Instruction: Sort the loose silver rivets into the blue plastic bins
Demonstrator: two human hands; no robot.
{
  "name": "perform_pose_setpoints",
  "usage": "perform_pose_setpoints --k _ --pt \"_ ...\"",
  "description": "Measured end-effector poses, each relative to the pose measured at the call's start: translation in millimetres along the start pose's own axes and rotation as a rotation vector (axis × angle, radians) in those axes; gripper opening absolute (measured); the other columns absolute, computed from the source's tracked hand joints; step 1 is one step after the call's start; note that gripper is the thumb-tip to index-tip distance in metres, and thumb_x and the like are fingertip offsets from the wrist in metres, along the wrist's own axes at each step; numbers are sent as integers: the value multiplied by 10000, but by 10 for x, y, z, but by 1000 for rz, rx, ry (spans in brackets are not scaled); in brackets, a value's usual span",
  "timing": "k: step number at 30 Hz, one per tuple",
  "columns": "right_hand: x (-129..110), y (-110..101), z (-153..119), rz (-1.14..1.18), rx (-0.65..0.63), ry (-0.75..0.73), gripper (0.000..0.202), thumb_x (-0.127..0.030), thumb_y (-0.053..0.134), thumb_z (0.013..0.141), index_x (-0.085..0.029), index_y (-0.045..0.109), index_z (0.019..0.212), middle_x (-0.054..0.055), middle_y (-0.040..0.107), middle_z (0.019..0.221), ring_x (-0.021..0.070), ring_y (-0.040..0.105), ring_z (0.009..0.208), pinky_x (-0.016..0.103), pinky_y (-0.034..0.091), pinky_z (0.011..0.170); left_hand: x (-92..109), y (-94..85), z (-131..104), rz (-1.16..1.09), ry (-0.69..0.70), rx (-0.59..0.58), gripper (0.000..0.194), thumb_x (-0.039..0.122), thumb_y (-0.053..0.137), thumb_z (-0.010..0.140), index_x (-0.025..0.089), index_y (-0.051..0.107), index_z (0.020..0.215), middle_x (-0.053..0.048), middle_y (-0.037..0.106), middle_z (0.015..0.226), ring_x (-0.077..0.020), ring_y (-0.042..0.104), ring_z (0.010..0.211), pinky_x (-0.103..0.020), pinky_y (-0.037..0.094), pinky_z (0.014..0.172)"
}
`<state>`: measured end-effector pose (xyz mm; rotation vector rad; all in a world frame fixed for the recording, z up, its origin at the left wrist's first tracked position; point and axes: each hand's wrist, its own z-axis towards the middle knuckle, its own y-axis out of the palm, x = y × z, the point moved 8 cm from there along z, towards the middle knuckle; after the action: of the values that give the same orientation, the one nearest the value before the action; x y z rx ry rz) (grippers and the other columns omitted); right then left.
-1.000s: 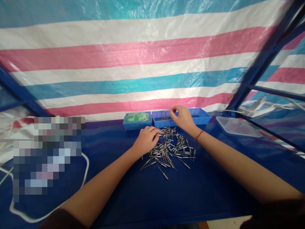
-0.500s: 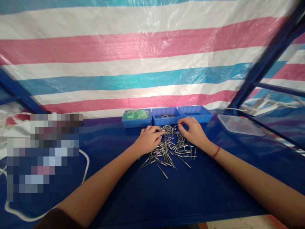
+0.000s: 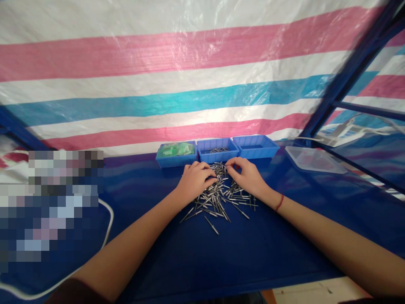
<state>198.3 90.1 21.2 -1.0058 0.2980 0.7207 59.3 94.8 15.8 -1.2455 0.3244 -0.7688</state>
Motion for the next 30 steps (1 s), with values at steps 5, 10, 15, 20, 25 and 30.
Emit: perform_pose_setpoints --k 5,10,15,20,25,30 --pt "-16 70 -17 32 -28 0 129 -201 501 770 -193 630 775 43 682 806 181 574 696 330 424 703 3 41 26 -21 -50 -9 182 356 562 856 260 704 919 -29 619 1037 -227 509 961 -356 343 787" --pt "-19 98 -35 31 -48 4 128 -200 506 775 -192 634 779 45 684 823 179 565 694 330 424 703 28 38 27 -23 -82 1 147 295 559 838 243 693 868 -31 619 1031 -230 513 948 -358 353 773" --pt "-23 68 -34 27 -36 6 128 -196 505 778 -195 631 762 43 685 809 181 570 704 328 425 698 -14 -25 1 -40 -125 26 149 274 537 830 212 672 834 -41 633 1005 -232 523 936 -371 359 795" --pt "-58 31 -26 14 -27 -31 133 -175 505 780 -194 634 756 45 686 800 184 572 726 336 422 720 -52 -144 -43 -49 -147 88 135 277 536 837 206 650 845 -31 671 904 -219 561 883 -344 366 772" --pt "-191 15 -44 39 -73 -62 168 -215 505 819 -202 630 707 32 681 757 184 566 719 337 407 725 48 -249 -70 -115 -107 174 98 229 531 854 193 623 860 -13 694 855 -180 609 793 -306 373 724" --pt "-250 73 -83 319 -146 38 283 -355 459 873 -194 632 718 19 649 710 170 562 686 310 413 664 235 -329 -112 -99 23 254 129 265 502 897 183 601 901 -26 686 895 -180 617 840 -313 368 755"
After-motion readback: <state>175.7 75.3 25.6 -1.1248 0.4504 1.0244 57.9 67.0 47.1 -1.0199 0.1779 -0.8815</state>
